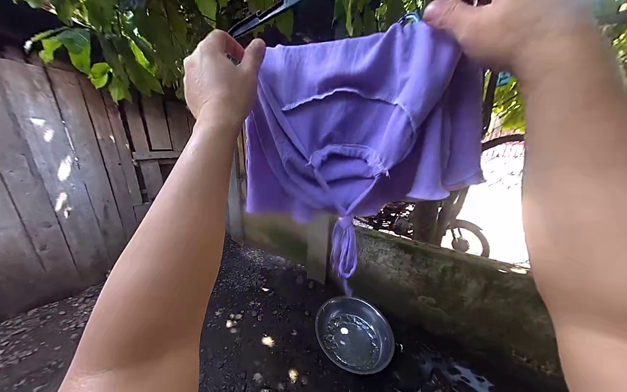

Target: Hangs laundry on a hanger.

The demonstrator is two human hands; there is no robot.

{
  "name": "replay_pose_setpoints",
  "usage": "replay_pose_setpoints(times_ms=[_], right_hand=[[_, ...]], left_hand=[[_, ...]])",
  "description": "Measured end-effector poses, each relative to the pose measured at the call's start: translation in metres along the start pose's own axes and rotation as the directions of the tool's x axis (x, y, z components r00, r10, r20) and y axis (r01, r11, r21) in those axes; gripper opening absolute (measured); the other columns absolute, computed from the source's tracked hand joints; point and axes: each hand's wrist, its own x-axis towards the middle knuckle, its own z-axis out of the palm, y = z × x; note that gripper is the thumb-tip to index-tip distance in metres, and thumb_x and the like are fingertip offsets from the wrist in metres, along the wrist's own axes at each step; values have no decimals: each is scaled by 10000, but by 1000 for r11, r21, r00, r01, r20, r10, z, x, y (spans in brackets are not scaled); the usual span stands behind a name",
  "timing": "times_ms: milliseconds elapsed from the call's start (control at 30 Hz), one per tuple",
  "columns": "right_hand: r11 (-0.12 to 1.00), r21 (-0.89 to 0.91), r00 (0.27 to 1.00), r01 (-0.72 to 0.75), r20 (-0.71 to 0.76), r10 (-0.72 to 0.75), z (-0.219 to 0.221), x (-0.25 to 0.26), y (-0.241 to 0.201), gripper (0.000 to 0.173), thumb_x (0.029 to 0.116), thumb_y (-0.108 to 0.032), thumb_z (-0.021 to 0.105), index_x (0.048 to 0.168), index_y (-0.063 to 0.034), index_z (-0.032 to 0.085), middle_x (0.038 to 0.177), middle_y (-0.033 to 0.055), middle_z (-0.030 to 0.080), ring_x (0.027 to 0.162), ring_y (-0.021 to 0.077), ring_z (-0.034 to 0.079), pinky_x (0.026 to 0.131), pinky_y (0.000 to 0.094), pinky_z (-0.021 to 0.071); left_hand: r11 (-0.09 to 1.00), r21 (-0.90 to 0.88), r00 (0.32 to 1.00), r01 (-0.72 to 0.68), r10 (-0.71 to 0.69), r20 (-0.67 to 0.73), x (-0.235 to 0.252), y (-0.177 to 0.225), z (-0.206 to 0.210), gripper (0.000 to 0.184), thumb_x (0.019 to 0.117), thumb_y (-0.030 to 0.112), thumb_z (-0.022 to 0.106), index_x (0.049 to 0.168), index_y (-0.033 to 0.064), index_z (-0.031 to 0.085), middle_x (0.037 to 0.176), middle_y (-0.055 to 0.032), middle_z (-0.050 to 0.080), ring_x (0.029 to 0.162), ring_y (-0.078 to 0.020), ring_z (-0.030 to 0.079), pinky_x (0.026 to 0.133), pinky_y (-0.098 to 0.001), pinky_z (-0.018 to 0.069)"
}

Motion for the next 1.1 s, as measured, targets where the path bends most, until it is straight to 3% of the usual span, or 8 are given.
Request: replay_pose_setpoints(times_ms=[100, 200, 467, 633, 700, 800, 900, 1100], right_hand=[[990, 111, 995, 89, 34, -93, 10, 7, 8, 378, 1014, -348, 598, 1196, -34, 702, 1208, 235, 671, 1171, 360, 624, 1027, 597, 430], [979, 163, 992, 120, 9, -123, 18, 4, 9, 311, 1024, -182, 543, 1224, 22, 666, 1222, 252, 657, 1171, 334, 623, 1032, 529, 445], [973, 225, 998, 51, -43, -43, 27, 12, 26, 344, 1017, -298, 630, 1098, 30, 694, 1044, 208, 672, 975, 266, 640, 919, 506, 483], [962, 272, 999, 22, -47, -9, 29, 18, 28, 323, 1008, -325, 637, 1057, -11, 698, 940, 113, 650, 817, 161, 607, 801, 414, 510], [965, 256, 994, 50, -106, -23, 26, 25, 33, 348, 1006, -342, 632, 1131, -24, 696, 1030, 114, 685, 899, 153, 641, 858, 398, 520], [975, 221, 984, 3, -174, 37, 10, 29, 23, 423, 1015, -327, 605, 1281, 0, 637, 1218, 198, 678, 1130, 261, 652, 1020, 468, 480], [972, 225, 961, -75, -243, 130, -9, 30, 1, 420, 1026, -282, 603, 1301, 37, 610, 1247, 252, 651, 1172, 340, 627, 1036, 521, 450], [965, 223, 936, -141, -288, 203, -24, 12, 4, 433, 1023, -320, 597, 1276, 31, 627, 1245, 256, 648, 1178, 367, 619, 1024, 571, 446]], left_hand=[[997, 34, 996, 64, -66, 64, 8, 3, 1, 540, 997, 494, 587, 1287, 42, 641, 1293, -224, 636, 1255, -401, 577, 1013, -650, 416], [1000, -12, 1000, -6, 6, 28, 15, -6, 2, 438, 999, 333, 598, 1325, 42, 610, 1263, -203, 660, 1211, -353, 616, 1016, -588, 449], [992, -79, 989, -103, 93, -117, 27, -24, -1, 408, 961, 337, 605, 1283, 88, 629, 1095, -74, 698, 1020, -177, 660, 948, -442, 490], [993, -53, 989, -110, 104, -107, 22, -17, -6, 444, 970, 413, 601, 1289, 106, 635, 1085, -74, 695, 1011, -188, 657, 937, -454, 488], [987, -60, 981, -148, 139, -133, 18, -14, -10, 492, 990, 447, 580, 1318, 82, 617, 1109, -112, 690, 1038, -235, 653, 942, -496, 480], [973, -100, 960, -209, 184, -212, 14, -13, -18, 512, 1042, 445, 498, 1352, 48, 587, 1206, -174, 667, 1122, -297, 646, 987, -506, 480], [960, -164, 953, -227, 184, -241, 13, -13, -25, 474, 1055, 397, 503, 1348, 33, 579, 1233, -207, 656, 1128, -340, 645, 974, -544, 481], [949, -216, 955, -230, 177, -238, 6, -22, -30, 448, 1038, 365, 550, 1338, 35, 589, 1244, -210, 647, 1132, -330, 642, 975, -516, 489]])
